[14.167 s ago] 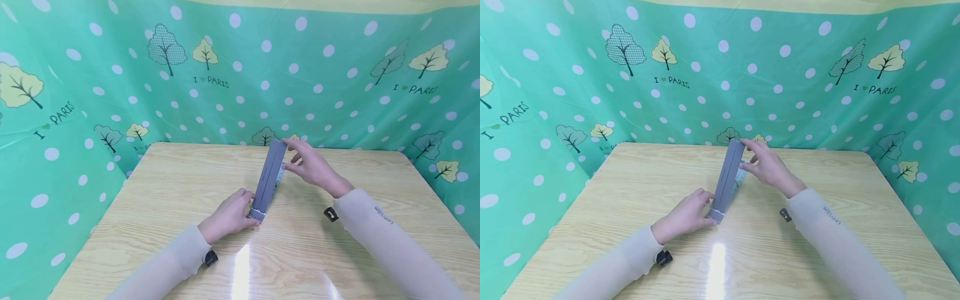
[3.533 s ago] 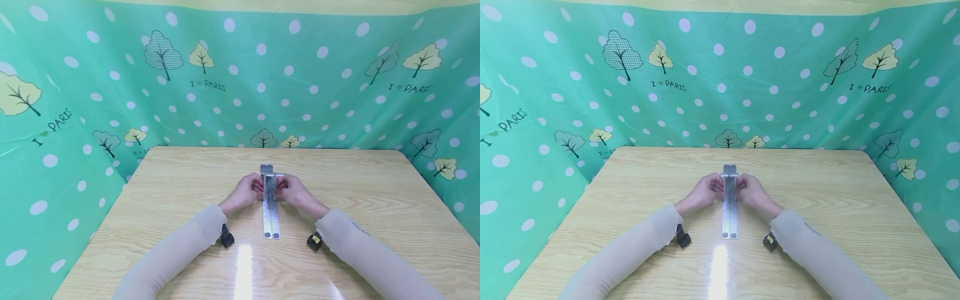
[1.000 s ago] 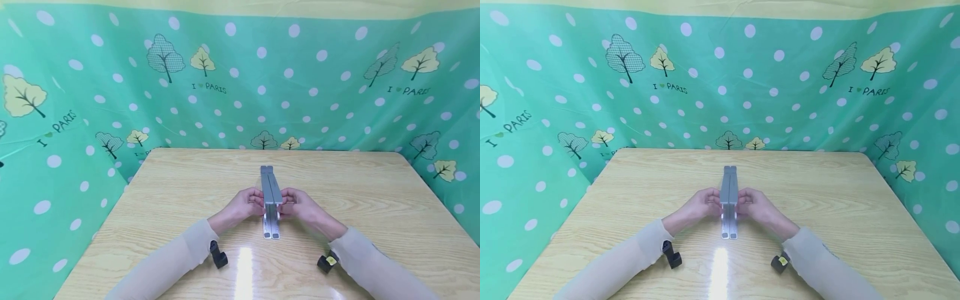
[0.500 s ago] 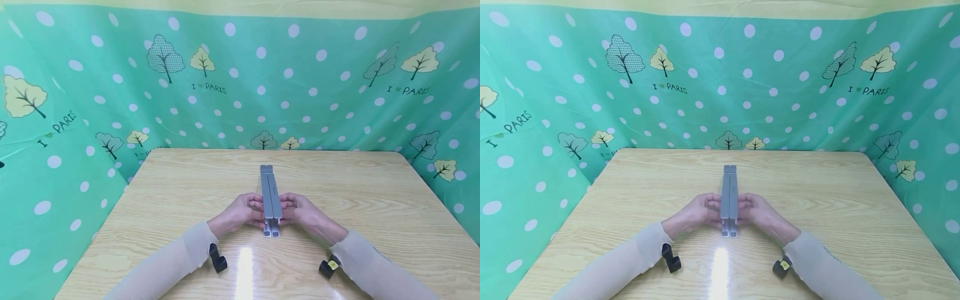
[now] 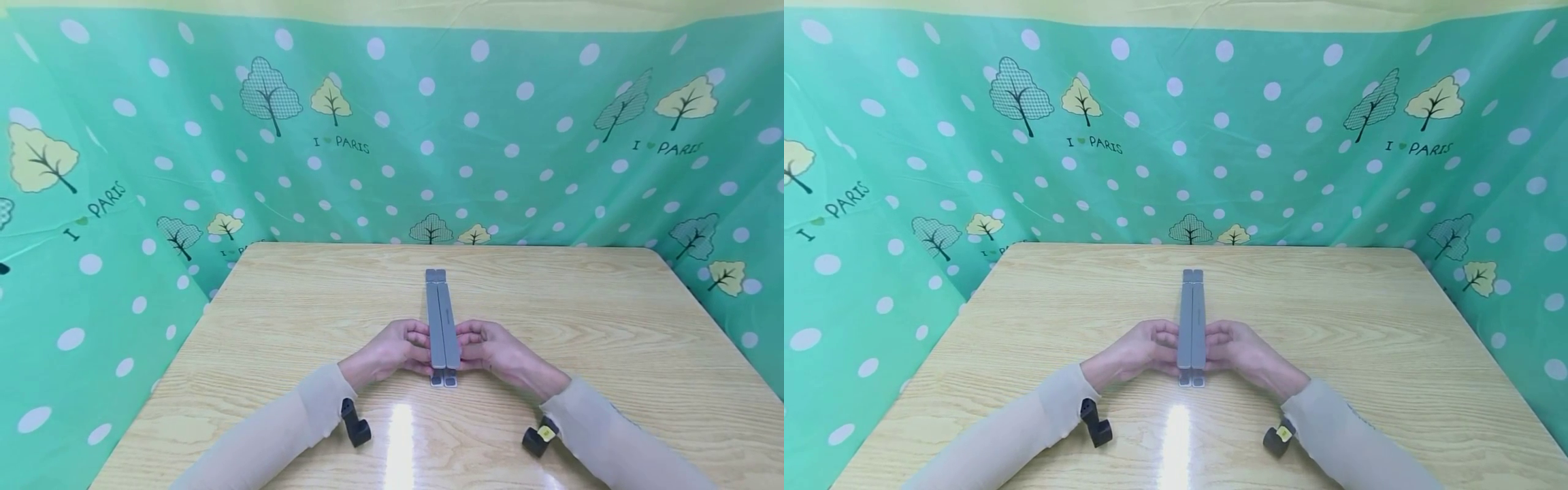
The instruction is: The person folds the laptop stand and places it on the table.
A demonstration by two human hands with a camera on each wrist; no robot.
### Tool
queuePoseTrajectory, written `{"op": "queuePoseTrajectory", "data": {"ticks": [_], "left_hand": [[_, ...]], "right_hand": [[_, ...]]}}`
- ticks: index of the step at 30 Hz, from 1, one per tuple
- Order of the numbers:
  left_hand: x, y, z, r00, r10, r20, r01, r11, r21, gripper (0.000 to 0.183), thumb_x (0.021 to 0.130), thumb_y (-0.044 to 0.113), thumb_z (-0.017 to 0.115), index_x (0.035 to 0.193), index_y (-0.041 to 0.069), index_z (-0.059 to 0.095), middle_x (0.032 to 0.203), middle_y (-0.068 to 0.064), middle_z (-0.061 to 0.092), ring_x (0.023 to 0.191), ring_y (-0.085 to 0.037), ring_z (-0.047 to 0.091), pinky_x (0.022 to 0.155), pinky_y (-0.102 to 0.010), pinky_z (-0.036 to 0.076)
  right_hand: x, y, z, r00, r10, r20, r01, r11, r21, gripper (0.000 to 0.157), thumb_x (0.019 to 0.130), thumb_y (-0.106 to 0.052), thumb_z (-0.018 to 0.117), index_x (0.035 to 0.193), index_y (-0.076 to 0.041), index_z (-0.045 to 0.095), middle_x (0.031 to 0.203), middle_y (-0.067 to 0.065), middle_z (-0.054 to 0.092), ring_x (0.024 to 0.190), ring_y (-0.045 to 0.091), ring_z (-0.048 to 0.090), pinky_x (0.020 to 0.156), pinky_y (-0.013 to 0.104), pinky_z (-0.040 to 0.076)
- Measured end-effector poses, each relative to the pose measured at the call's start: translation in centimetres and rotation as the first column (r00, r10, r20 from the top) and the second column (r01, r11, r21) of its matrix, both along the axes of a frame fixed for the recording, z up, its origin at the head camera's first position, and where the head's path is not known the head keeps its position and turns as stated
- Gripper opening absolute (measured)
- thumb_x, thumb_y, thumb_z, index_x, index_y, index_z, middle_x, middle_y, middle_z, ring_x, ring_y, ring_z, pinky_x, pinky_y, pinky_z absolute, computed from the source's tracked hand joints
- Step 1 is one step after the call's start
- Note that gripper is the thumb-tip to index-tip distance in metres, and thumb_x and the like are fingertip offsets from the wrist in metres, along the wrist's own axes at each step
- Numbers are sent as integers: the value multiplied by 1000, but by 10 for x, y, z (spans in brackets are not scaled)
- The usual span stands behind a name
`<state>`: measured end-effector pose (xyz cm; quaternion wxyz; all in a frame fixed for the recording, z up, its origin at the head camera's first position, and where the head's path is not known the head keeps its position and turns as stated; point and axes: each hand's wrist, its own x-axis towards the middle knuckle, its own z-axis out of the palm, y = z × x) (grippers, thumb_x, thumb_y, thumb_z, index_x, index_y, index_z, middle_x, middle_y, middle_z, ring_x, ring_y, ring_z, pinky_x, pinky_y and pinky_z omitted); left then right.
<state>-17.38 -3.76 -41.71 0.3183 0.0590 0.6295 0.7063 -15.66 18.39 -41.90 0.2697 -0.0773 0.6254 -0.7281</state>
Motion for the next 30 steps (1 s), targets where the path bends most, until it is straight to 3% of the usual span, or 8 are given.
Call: {"op": "queuePoseTrajectory", "data": {"ticks": [12,18,26,30], "left_hand": [[0,-1,-2,1000,-6,22,6,1000,-12,38,81,-18,56,118,-10,52,88,-14,63,71,-23,66,73,-42,58],[1,-1,1,1000,6,16,-5,999,-47,36,86,-11,55,122,-10,52,89,-13,65,73,-21,65,69,-35,59],[3,0,2,993,-4,-120,-10,993,-116,68,81,-10,64,142,-8,34,87,-10,63,67,-19,64,63,-33,58],[2,2,-1,983,-18,-183,-17,982,-189,74,79,-10,66,144,-6,32,88,-12,63,65,-19,63,60,-33,58]], "right_hand": [[0,1,2,999,-17,31,17,1000,21,49,90,9,50,134,18,30,100,16,64,89,23,64,82,38,56],[1,2,4,999,-38,15,37,998,54,62,87,7,56,141,10,25,97,14,63,87,25,65,81,41,56],[1,-1,7,996,-48,-76,65,970,232,69,87,4,58,147,-1,25,94,17,64,81,29,66,74,44,57],[0,-4,9,994,-49,-93,75,948,309,70,86,6,57,148,-3,26,93,17,64,79,27,64,71,42,57]]}}
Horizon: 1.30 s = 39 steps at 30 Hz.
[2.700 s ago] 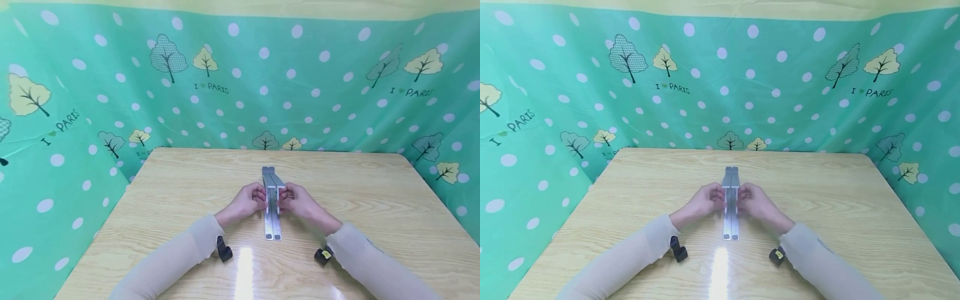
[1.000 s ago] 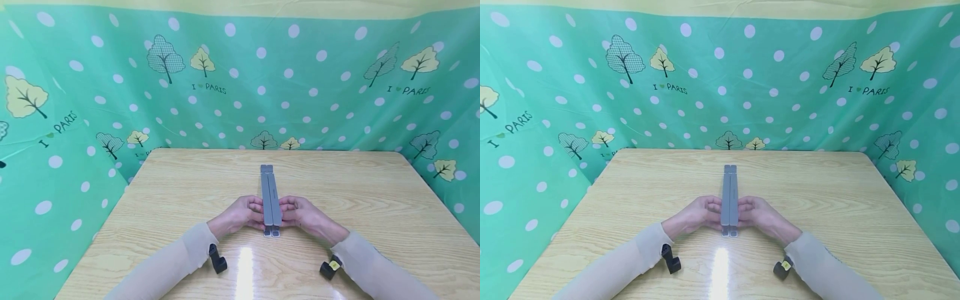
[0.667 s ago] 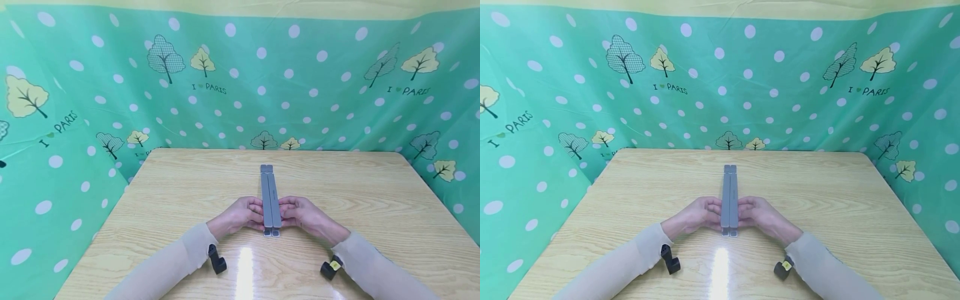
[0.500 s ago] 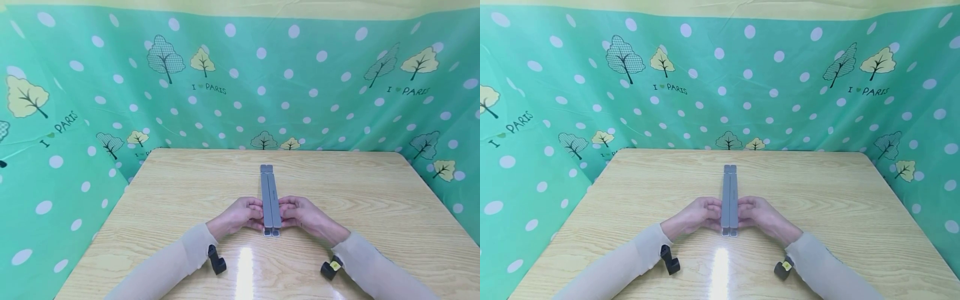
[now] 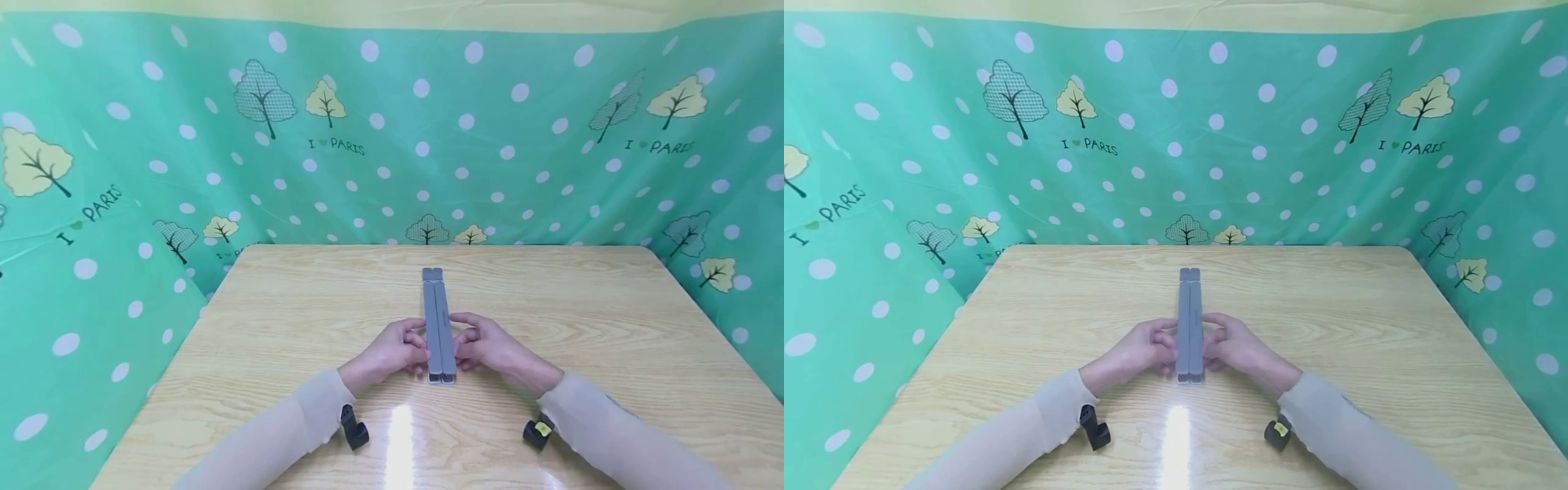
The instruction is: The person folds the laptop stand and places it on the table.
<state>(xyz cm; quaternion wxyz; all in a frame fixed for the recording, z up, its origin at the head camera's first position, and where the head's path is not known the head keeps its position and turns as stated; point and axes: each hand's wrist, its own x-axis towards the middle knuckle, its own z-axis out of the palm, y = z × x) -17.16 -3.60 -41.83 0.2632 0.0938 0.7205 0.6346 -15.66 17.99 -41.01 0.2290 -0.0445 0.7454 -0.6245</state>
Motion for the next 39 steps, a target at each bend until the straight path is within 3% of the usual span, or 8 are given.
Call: {"op": "queuePoseTrajectory", "data": {"ticks": [8,17,22,28,33,39], "left_hand": [[-2,4,2,994,-35,-99,18,986,-169,75,76,-12,67,143,-6,33,82,-12,64,58,-18,60,54,-31,56],[-6,6,3,988,-86,-132,48,962,-270,78,75,-13,68,143,-8,29,75,-11,62,54,-21,61,52,-32,57],[-8,7,3,976,-141,-167,79,939,-334,79,75,-11,69,143,-7,29,71,-9,63,52,-20,61,50,-31,55],[-8,6,4,946,-222,-236,99,892,-442,78,77,-3,73,142,-7,30,65,-4,64,48,-16,60,46,-25,50],[-9,5,6,938,-242,-250,104,880,-464,78,77,0,74,142,-6,31,64,-2,64,47,-16,61,45,-25,50],[-9,5,4,936,-244,-253,104,880,-463,77,78,0,74,142,-5,32,66,-3,64,48,-16,61,45,-26,50]], "right_hand": [[-5,-9,-1,999,-15,-34,21,987,160,72,84,6,61,147,-2,28,88,13,64,72,23,63,63,36,56],[-5,-16,3,996,36,-87,-13,967,256,74,81,11,59,147,2,26,84,13,62,69,22,61,59,35,55],[-5,-16,4,994,58,-97,-25,950,310,74,80,13,57,147,0,27,84,13,60,69,22,60,59,34,55],[-6,-16,3,982,108,-156,-39,919,392,72,79,11,61,144,3,32,78,11,58,63,19,58,55,32,53],[-5,-16,3,973,131,-188,-36,897,441,70,80,9,62,144,3,33,76,8,57,61,18,57,53,31,51],[-5,-15,2,973,131,-190,-35,898,439,70,80,9,62,144,3,34,76,8,57,61,18,57,53,31,52]]}}
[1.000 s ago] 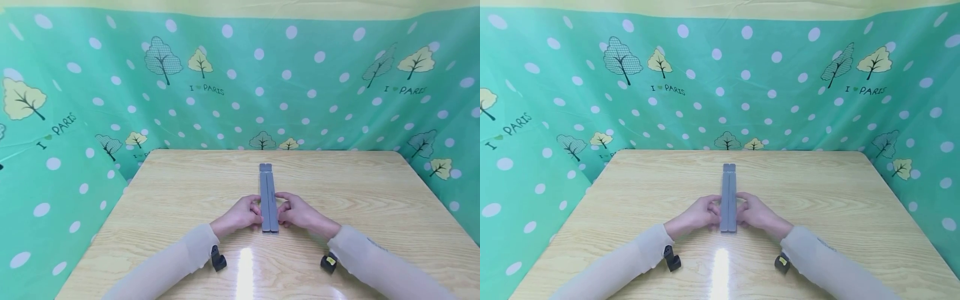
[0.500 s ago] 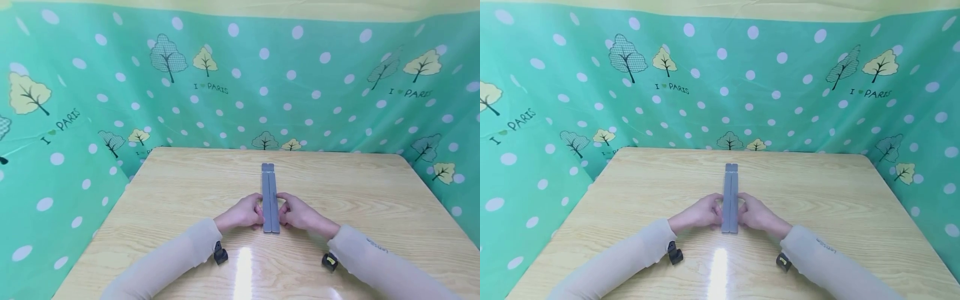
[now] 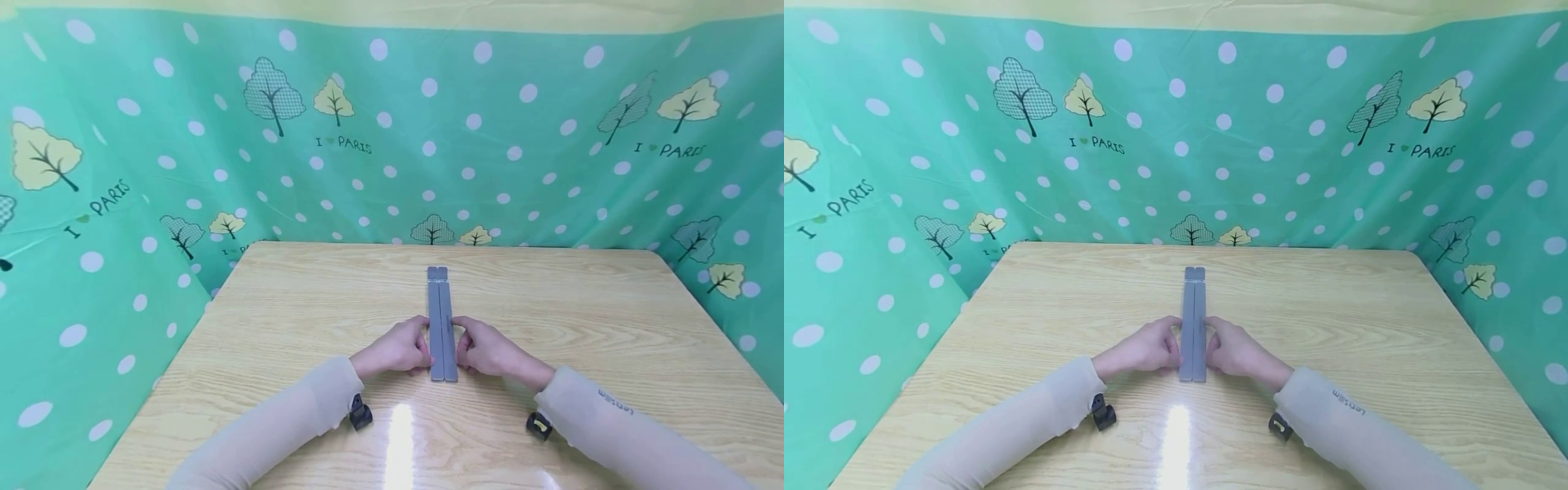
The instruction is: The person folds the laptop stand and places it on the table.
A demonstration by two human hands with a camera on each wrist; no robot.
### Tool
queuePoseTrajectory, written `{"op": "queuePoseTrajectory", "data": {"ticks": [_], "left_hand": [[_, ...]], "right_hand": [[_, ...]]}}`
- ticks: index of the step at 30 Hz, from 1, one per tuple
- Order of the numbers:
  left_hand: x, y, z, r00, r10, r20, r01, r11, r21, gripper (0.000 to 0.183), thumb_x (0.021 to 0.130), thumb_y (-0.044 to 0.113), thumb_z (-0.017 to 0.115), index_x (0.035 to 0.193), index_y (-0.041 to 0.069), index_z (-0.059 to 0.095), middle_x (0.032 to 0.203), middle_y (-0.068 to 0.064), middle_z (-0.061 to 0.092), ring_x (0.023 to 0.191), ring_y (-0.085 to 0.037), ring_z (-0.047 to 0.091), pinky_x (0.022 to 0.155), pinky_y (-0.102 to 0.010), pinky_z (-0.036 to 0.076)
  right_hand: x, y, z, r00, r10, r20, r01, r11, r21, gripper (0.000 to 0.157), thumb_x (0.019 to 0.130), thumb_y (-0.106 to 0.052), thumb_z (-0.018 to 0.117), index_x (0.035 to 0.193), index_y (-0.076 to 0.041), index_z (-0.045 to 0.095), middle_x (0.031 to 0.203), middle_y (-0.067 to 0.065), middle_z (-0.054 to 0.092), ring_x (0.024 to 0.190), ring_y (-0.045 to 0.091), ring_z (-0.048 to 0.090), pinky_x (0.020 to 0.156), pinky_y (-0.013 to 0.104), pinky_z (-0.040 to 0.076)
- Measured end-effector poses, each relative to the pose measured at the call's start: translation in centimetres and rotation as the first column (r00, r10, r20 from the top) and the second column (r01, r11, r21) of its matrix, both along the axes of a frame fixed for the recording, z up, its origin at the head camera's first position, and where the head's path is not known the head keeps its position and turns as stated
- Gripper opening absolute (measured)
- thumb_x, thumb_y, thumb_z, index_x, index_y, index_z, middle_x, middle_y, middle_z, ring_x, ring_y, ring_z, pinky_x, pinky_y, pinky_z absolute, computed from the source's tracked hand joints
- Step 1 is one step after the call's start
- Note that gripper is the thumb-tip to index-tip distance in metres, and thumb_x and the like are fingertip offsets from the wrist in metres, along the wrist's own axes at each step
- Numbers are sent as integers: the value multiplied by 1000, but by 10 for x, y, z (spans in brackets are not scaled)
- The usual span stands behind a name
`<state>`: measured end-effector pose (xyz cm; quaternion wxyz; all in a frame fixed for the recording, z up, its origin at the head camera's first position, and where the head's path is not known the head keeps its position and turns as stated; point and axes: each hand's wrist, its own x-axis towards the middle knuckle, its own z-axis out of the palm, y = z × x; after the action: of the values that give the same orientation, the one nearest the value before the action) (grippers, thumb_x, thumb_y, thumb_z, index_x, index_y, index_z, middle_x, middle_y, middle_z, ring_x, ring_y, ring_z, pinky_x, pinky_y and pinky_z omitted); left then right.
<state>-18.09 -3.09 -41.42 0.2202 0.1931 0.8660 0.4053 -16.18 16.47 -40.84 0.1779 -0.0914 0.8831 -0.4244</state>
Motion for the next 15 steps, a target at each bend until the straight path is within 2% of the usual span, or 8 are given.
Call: {"op": "queuePoseTrajectory", "data": {"ticks": [7,10,12,15], "left_hand": [[0,-1,0,1000,-2,2,2,1000,11,76,78,0,73,142,-5,32,68,-4,64,50,-17,61,46,-27,51],[-1,-3,3,1000,-16,-9,16,1000,-13,76,81,4,73,143,-4,31,69,-3,64,52,-16,61,48,-26,51],[-2,-5,6,999,-25,-41,22,998,-54,78,83,11,73,145,-3,29,70,-1,64,55,-14,61,51,-26,50],[-4,-12,14,990,-36,-140,14,988,-152,78,85,22,72,147,0,29,75,3,65,63,-11,60,61,-26,51]], "right_hand": [[0,0,2,1000,-4,-3,4,1000,1,70,81,9,62,144,2,34,77,8,57,62,18,57,54,31,51],[1,2,5,1000,-9,2,10,1000,-15,67,82,7,63,143,1,35,80,8,58,64,19,58,55,31,52],[0,7,8,1000,-8,-10,8,999,-32,63,84,4,62,141,2,38,83,9,58,65,20,59,56,33,53],[-2,16,15,997,4,-78,-5,1000,-19,53,87,-4,63,136,4,44,86,9,59,68,20,60,59,33,53]]}}
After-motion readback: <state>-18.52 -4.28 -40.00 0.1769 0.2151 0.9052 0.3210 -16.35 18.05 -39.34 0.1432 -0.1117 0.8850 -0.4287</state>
